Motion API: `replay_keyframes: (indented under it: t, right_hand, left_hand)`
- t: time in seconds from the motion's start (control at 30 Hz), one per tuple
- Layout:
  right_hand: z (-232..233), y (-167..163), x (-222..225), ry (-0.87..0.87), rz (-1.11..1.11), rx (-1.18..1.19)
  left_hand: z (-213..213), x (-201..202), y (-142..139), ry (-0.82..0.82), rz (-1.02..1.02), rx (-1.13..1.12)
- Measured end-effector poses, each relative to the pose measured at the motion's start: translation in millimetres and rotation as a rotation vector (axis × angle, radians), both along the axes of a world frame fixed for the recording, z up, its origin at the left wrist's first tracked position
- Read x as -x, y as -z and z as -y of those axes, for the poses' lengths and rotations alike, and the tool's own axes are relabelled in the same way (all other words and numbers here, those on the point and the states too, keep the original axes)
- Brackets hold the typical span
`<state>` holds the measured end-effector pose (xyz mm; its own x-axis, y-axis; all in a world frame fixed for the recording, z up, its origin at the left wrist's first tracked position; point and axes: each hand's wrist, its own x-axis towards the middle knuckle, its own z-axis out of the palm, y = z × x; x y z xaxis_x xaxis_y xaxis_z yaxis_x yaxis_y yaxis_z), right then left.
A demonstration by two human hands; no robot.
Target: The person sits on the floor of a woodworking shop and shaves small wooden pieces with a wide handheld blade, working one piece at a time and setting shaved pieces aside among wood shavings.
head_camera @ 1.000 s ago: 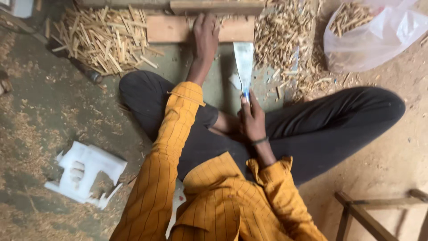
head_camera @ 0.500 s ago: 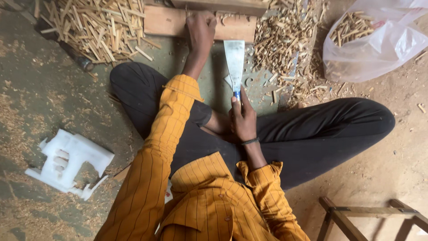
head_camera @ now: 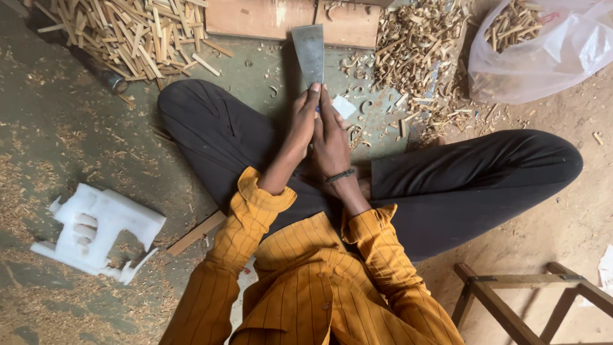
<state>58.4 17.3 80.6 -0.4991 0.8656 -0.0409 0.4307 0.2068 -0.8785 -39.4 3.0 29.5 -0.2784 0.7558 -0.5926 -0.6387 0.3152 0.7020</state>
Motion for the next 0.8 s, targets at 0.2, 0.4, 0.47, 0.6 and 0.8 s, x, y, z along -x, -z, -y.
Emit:
replay_keyframes:
  t: [0.2, 0.4, 0.47, 0.6, 0.8]
  right_hand:
    - [-0.3, -6.7, 15.2, 0.078, 0.309, 0.423]
    - [-5.9, 12.3, 17.2, 0.04, 0.102, 0.163]
    - [-13.9, 28.6, 23.1, 0.075, 0.136, 0.223]
    - [-29.9, 50.0, 35.1, 0.11, 0.108, 0.187]
    - [-19.1, 17.8, -5.8, 0.314, -0.539, 0.913]
  left_hand:
    - [-3.2, 10.6, 4.8, 0.037, -0.278, 0.035]
    - [-15.6, 14.6, 25.1, 0.049, -0.298, 0.076]
    - [-31.0, 22.2, 34.7, 0.078, -0.349, 0.131]
    - [-54.8, 34.4, 40.5, 0.114, -0.458, 0.15]
    - [-47.6, 37.7, 22.8, 0.072, -0.228, 0.098]
